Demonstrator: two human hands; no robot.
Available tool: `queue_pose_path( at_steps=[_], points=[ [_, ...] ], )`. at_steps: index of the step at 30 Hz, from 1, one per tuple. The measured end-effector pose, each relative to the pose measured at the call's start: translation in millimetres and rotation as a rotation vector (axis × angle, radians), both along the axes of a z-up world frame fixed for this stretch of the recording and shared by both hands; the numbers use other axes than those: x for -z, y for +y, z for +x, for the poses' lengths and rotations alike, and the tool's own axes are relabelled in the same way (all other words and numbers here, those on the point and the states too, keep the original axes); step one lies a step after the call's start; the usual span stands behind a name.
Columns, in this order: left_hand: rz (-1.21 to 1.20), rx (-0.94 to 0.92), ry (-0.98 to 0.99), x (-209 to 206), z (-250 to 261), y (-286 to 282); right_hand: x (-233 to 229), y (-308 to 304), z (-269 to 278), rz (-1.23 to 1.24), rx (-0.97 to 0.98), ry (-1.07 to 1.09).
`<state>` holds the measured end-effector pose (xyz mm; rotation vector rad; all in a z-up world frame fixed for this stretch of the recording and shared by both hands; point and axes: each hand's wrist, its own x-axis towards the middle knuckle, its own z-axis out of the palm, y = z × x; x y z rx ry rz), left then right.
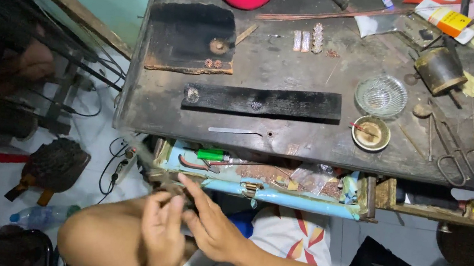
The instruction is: Using tweezers to arrange small metal components on a soldering block and then soldering them together with a handheld torch.
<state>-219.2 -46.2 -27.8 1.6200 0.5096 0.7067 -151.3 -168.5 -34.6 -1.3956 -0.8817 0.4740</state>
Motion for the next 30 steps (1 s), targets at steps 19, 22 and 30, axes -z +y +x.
queue_pose_path(
  at_steps=[19, 22, 30],
  points=[
    [0.742, 0.674, 0.694, 53, 120, 57, 61, -87, -24, 0.252, 0.408, 0.238],
    [0.361, 0.763, 0.681, -17, 107, 35, 66, -91, -30, 0.219, 0.373, 0.243],
    [-0.985, 0.778, 0.37, -20, 134, -22, 69, -90, -41, 0.152, 0.308, 0.113]
  ],
)
